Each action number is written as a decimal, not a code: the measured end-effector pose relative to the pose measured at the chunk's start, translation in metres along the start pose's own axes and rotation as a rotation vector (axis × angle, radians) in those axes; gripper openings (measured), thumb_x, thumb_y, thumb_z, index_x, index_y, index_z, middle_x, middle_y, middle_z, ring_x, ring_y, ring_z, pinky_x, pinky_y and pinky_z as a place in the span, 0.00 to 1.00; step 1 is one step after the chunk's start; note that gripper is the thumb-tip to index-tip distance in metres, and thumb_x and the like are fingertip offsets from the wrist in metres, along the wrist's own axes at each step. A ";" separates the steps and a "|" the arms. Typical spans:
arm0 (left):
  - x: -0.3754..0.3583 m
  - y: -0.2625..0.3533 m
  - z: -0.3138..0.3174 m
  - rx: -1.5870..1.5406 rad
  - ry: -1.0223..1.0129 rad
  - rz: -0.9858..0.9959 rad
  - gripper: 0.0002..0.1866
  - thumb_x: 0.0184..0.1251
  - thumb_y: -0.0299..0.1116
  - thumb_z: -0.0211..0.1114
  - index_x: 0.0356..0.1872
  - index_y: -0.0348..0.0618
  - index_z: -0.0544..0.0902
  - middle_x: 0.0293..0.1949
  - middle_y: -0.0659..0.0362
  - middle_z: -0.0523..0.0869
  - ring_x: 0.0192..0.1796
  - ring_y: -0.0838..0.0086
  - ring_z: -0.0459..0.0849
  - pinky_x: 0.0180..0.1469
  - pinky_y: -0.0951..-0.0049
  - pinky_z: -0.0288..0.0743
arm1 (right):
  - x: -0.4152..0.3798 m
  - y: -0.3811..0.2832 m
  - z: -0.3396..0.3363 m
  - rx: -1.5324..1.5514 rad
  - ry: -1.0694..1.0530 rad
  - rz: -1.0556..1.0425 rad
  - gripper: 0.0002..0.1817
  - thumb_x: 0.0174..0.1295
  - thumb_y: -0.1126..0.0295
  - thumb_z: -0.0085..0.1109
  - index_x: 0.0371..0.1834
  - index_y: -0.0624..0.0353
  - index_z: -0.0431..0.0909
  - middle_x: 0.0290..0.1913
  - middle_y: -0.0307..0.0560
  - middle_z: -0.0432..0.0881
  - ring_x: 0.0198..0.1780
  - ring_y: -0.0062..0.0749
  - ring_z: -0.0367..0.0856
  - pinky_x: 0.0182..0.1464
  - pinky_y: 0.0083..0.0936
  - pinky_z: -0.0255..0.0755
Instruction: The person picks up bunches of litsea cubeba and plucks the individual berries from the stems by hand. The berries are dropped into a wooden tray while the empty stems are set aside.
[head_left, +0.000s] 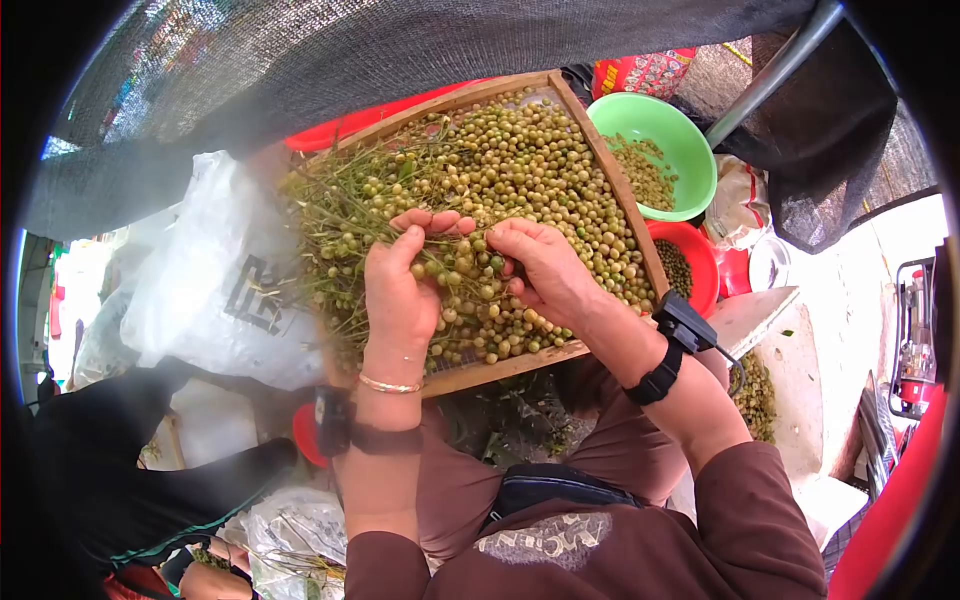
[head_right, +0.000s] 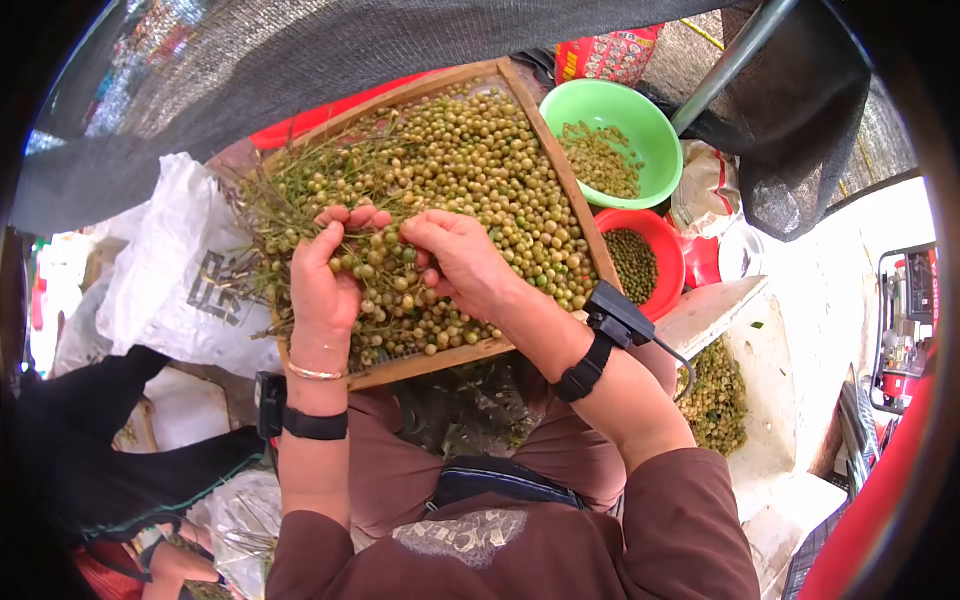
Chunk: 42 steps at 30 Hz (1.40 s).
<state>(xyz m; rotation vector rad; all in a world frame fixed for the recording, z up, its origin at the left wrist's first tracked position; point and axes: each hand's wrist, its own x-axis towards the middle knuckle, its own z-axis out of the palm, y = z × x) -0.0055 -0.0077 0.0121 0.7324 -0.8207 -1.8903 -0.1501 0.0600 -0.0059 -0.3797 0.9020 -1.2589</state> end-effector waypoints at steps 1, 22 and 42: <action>-0.001 -0.001 0.002 0.000 -0.001 -0.004 0.08 0.64 0.24 0.45 0.38 0.35 0.73 0.37 0.48 0.80 0.43 0.59 0.81 0.49 0.62 0.74 | 0.002 0.002 -0.002 0.002 0.004 0.000 0.07 0.62 0.62 0.53 0.33 0.53 0.73 0.20 0.30 0.69 0.17 0.11 0.67 0.13 0.07 0.53; -0.005 -0.004 0.008 0.193 0.007 0.156 0.08 0.65 0.25 0.46 0.40 0.36 0.73 0.39 0.48 0.81 0.44 0.60 0.81 0.49 0.63 0.74 | 0.005 -0.004 -0.004 0.086 0.018 -0.050 0.06 0.61 0.71 0.48 0.41 0.56 0.68 0.24 0.36 0.70 0.17 0.16 0.65 0.15 0.11 0.52; -0.005 0.010 -0.003 0.254 0.078 0.134 0.11 0.63 0.29 0.48 0.44 0.37 0.73 0.41 0.47 0.81 0.45 0.61 0.80 0.51 0.63 0.71 | 0.008 -0.005 -0.015 0.243 -0.227 -0.082 0.06 0.58 0.69 0.56 0.31 0.57 0.70 0.21 0.39 0.74 0.14 0.16 0.67 0.13 0.10 0.56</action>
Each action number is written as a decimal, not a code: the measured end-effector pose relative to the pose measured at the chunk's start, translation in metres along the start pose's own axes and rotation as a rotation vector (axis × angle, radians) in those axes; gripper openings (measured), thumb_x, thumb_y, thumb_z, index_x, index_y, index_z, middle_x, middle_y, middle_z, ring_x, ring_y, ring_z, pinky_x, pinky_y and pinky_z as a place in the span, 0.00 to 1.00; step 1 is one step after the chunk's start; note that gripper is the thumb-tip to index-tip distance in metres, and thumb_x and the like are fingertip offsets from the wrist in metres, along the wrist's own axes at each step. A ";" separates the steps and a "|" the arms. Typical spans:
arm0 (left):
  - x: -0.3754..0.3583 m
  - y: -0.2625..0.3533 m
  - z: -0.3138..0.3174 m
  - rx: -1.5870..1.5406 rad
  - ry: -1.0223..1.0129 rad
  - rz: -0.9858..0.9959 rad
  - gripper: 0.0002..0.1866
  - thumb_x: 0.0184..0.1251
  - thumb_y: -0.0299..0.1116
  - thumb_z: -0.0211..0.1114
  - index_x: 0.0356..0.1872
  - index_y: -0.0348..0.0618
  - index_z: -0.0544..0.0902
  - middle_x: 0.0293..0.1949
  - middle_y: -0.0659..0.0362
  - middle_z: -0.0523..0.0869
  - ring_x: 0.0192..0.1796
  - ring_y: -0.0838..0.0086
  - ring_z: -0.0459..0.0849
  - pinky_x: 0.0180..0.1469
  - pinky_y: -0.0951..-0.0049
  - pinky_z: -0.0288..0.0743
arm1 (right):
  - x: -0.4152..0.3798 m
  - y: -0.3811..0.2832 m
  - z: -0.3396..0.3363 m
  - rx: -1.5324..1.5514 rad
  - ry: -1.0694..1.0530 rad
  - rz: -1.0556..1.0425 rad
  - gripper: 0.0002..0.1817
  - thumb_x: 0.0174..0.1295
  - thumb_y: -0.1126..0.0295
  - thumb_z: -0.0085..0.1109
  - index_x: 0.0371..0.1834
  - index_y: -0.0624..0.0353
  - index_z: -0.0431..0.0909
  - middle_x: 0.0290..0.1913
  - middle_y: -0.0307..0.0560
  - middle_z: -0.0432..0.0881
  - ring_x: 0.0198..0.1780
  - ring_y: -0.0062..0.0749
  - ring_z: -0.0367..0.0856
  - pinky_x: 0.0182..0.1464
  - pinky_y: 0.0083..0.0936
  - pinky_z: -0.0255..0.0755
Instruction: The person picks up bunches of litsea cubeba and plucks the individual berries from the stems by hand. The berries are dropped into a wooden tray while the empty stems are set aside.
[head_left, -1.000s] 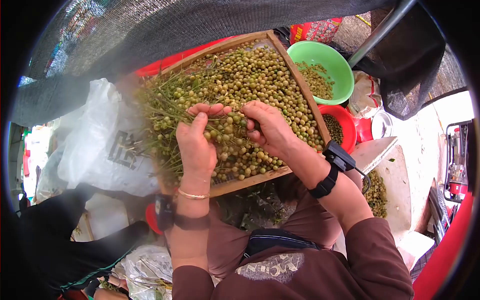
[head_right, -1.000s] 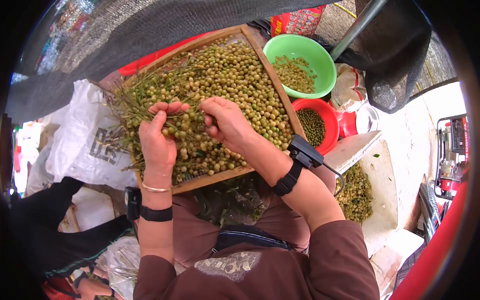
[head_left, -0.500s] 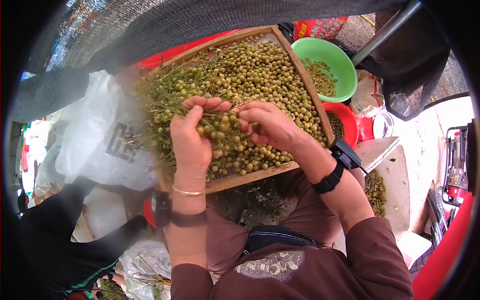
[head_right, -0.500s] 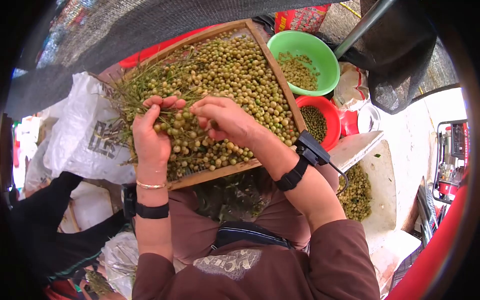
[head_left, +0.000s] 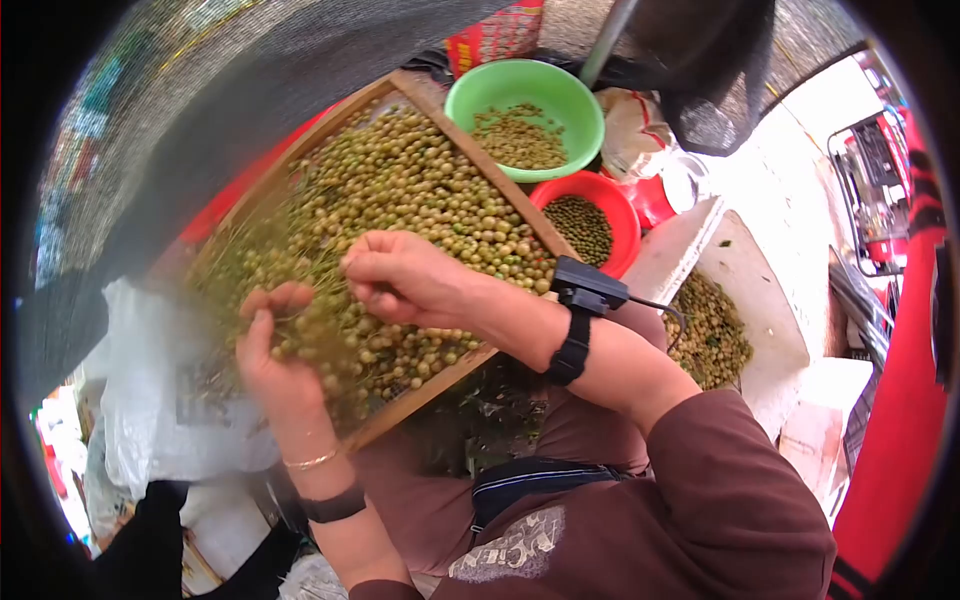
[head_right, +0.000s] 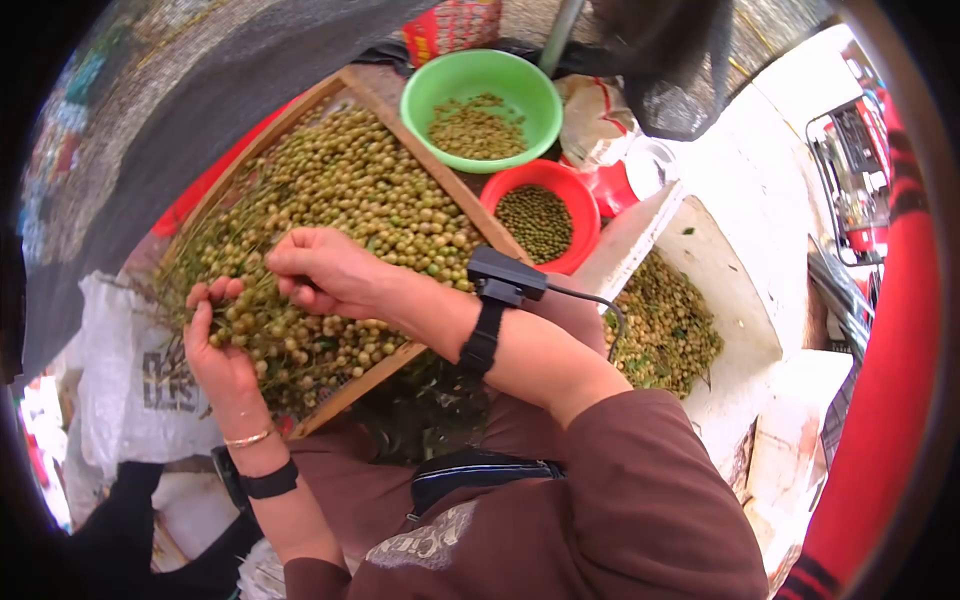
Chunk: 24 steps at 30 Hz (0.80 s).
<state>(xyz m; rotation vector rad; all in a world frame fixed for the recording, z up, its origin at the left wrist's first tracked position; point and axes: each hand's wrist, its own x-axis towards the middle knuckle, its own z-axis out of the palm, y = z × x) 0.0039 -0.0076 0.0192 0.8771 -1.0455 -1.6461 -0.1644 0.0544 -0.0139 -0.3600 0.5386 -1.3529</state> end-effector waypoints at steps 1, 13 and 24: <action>0.001 -0.003 0.002 -0.020 0.042 0.001 0.11 0.63 0.28 0.48 0.44 0.37 0.73 0.41 0.47 0.81 0.45 0.61 0.80 0.51 0.62 0.71 | 0.001 -0.001 -0.001 -0.002 0.021 -0.016 0.06 0.58 0.69 0.56 0.31 0.57 0.70 0.21 0.39 0.74 0.14 0.16 0.67 0.13 0.10 0.56; -0.014 -0.021 0.027 0.445 -0.062 0.156 0.08 0.63 0.24 0.47 0.38 0.34 0.74 0.38 0.52 0.80 0.43 0.69 0.78 0.51 0.69 0.69 | -0.014 -0.003 0.012 -0.648 0.159 -0.079 0.12 0.51 0.68 0.57 0.34 0.67 0.75 0.22 0.42 0.76 0.20 0.21 0.73 0.20 0.18 0.65; -0.003 -0.017 0.006 0.208 -0.053 0.012 0.10 0.67 0.26 0.46 0.43 0.33 0.73 0.44 0.47 0.79 0.48 0.65 0.78 0.55 0.66 0.70 | -0.005 0.009 0.006 -0.422 0.115 -0.112 0.12 0.55 0.72 0.45 0.36 0.66 0.76 0.26 0.44 0.77 0.22 0.23 0.73 0.22 0.20 0.68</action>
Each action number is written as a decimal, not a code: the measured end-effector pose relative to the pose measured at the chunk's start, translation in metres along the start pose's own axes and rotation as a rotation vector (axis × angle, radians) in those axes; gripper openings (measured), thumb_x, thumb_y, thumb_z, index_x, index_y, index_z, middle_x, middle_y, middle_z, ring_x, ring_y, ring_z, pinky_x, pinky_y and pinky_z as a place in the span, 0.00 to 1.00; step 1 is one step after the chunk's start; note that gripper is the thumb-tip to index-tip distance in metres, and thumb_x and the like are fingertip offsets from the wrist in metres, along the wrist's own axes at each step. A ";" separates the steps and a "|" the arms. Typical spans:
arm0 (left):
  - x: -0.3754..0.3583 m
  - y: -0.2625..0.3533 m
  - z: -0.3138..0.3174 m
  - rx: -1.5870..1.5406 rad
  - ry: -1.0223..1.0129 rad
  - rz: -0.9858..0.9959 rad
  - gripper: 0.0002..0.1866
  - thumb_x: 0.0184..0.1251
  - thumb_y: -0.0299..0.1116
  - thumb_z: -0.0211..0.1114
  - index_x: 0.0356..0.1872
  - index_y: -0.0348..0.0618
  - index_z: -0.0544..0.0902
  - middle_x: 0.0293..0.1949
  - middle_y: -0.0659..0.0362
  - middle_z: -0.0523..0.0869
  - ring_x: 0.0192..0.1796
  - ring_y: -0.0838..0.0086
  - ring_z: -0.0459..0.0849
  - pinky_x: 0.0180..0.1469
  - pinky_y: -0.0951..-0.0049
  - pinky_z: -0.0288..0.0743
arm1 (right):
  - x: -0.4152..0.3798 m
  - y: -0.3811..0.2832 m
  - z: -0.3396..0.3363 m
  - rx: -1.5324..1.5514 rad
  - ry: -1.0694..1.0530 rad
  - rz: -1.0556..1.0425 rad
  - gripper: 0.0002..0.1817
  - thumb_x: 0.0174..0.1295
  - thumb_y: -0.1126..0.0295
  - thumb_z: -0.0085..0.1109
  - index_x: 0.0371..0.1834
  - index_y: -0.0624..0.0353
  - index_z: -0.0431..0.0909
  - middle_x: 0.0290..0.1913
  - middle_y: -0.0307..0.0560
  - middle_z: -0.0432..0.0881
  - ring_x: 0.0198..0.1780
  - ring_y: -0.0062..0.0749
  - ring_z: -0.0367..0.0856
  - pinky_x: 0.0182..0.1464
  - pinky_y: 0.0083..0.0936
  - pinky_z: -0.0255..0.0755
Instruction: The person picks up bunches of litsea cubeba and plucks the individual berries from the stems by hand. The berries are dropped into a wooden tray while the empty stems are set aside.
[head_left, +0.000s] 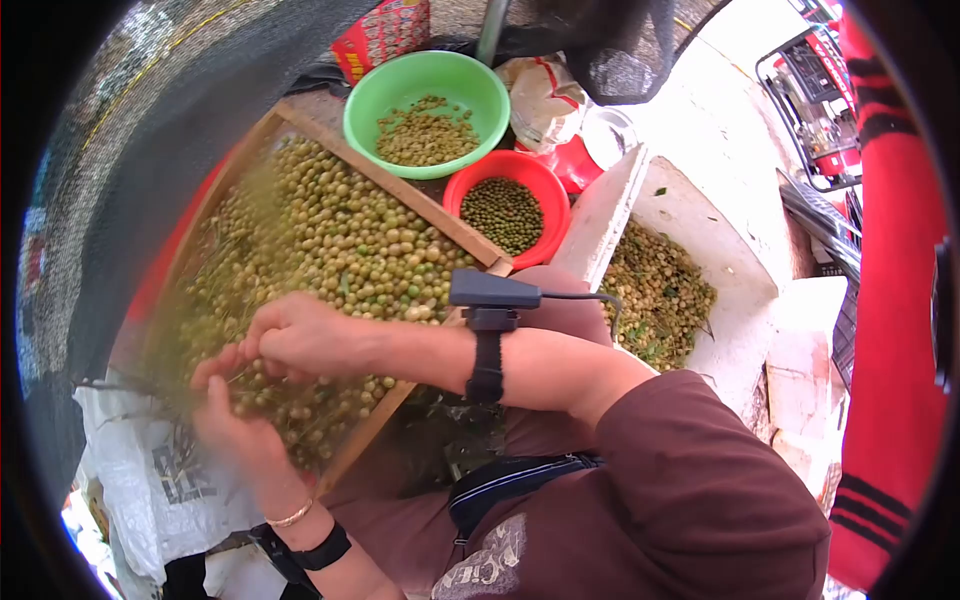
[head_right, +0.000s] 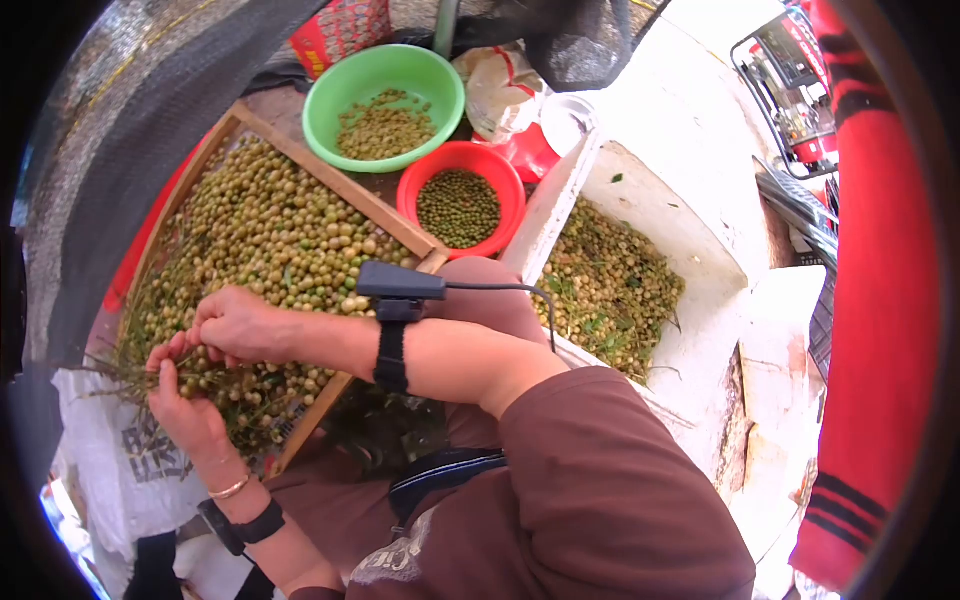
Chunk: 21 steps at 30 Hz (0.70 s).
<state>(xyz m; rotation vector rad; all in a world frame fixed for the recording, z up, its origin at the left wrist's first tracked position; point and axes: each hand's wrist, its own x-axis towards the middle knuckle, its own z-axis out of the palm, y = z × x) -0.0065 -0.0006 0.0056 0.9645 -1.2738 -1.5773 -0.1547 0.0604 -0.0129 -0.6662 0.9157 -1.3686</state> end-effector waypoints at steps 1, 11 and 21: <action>-0.001 0.000 0.003 -0.002 -0.010 -0.006 0.10 0.67 0.26 0.46 0.43 0.33 0.73 0.44 0.47 0.79 0.48 0.65 0.78 0.55 0.66 0.70 | 0.000 0.001 -0.002 0.000 0.012 -0.002 0.12 0.55 0.72 0.45 0.36 0.66 0.76 0.26 0.44 0.77 0.22 0.23 0.73 0.22 0.20 0.68; -0.002 -0.001 0.012 0.144 0.034 0.077 0.08 0.67 0.25 0.46 0.41 0.33 0.72 0.42 0.49 0.79 0.46 0.66 0.79 0.52 0.67 0.71 | 0.000 0.001 -0.001 -0.045 0.017 0.055 0.13 0.56 0.72 0.45 0.42 0.66 0.72 0.28 0.44 0.76 0.23 0.24 0.74 0.20 0.20 0.67; -0.013 0.006 0.023 0.234 -0.108 -0.015 0.08 0.65 0.25 0.55 0.43 0.35 0.75 0.39 0.60 0.79 0.42 0.79 0.76 0.46 0.79 0.70 | -0.005 -0.025 0.003 -0.174 -0.026 -0.124 0.12 0.54 0.78 0.47 0.41 0.69 0.69 0.40 0.53 0.82 0.28 0.27 0.77 0.30 0.21 0.72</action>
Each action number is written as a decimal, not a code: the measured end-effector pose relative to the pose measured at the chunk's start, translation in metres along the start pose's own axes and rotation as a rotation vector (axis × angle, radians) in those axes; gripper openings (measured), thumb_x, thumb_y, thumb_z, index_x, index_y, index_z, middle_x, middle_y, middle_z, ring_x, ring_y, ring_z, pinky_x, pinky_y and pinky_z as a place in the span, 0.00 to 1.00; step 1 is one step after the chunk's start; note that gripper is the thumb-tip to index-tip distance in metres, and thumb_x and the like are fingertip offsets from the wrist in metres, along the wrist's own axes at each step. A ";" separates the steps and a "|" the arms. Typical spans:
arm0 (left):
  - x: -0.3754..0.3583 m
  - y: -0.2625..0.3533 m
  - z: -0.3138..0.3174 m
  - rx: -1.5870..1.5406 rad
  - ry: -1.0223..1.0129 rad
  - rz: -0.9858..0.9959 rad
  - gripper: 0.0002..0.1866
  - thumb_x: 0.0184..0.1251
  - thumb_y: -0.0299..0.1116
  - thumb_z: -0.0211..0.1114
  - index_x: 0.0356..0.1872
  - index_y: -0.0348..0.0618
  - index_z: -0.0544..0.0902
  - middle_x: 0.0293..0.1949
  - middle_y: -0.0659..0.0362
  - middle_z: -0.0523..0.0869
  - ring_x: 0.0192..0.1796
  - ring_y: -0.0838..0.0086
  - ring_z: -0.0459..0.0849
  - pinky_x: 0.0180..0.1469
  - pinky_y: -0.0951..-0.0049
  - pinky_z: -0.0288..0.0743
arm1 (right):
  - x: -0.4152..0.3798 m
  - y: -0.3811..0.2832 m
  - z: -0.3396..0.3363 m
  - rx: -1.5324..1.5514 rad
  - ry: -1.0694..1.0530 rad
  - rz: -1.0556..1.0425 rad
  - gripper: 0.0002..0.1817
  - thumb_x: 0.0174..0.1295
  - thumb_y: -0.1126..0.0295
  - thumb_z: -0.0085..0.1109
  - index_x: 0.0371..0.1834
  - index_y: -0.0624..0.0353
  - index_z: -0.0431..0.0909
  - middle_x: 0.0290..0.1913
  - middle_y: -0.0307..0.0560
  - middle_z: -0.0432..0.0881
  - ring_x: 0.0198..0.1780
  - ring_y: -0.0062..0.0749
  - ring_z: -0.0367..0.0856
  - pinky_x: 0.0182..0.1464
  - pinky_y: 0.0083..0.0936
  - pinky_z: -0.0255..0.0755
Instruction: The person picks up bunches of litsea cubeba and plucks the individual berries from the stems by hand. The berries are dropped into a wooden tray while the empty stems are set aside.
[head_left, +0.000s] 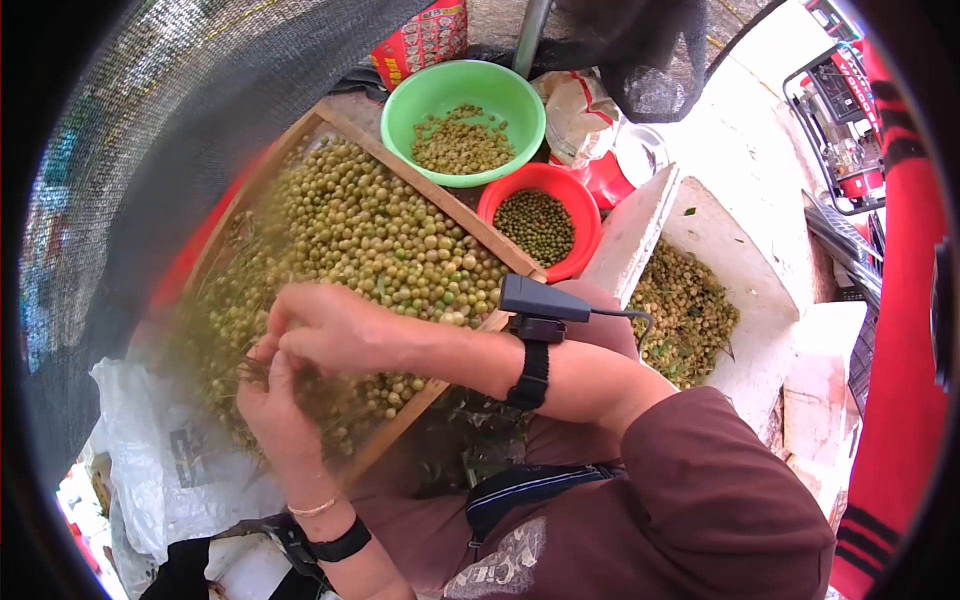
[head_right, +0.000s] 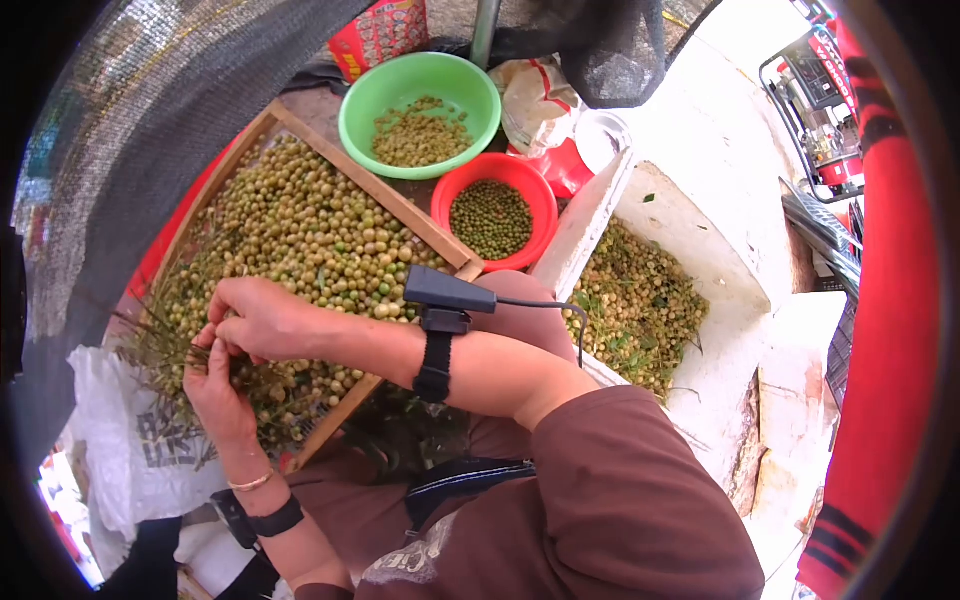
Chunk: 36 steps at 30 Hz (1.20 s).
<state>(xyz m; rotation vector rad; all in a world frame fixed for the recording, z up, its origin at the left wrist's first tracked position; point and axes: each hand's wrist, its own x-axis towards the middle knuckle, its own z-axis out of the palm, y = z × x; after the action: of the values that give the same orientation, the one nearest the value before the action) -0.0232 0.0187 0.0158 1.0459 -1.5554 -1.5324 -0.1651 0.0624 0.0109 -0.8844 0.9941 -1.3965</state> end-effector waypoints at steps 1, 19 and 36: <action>0.000 0.002 0.001 0.005 0.002 -0.002 0.08 0.64 0.25 0.56 0.43 0.35 0.76 0.39 0.61 0.79 0.41 0.80 0.76 0.45 0.79 0.70 | -0.001 0.000 0.000 -0.078 -0.003 -0.071 0.11 0.54 0.77 0.48 0.40 0.70 0.70 0.40 0.53 0.82 0.31 0.29 0.78 0.34 0.22 0.73; -0.005 -0.002 0.005 0.020 -0.095 0.023 0.06 0.67 0.28 0.52 0.39 0.39 0.74 0.36 0.63 0.76 0.39 0.81 0.73 0.43 0.79 0.67 | -0.008 -0.013 0.001 0.004 0.045 0.103 0.08 0.56 0.71 0.52 0.34 0.65 0.72 0.24 0.45 0.78 0.23 0.24 0.75 0.23 0.20 0.68; 0.006 -0.008 -0.002 -0.154 0.126 0.095 0.05 0.68 0.24 0.47 0.37 0.35 0.71 0.38 0.53 0.79 0.43 0.69 0.80 0.49 0.71 0.73 | 0.004 0.020 0.011 -0.364 0.104 0.185 0.11 0.58 0.65 0.58 0.27 0.63 0.76 0.20 0.34 0.73 0.19 0.14 0.72 0.18 0.12 0.61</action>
<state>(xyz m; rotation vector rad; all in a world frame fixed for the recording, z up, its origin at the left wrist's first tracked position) -0.0230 0.0127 0.0079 0.9495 -1.3593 -1.4676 -0.1481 0.0581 -0.0045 -0.9626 1.4034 -1.1313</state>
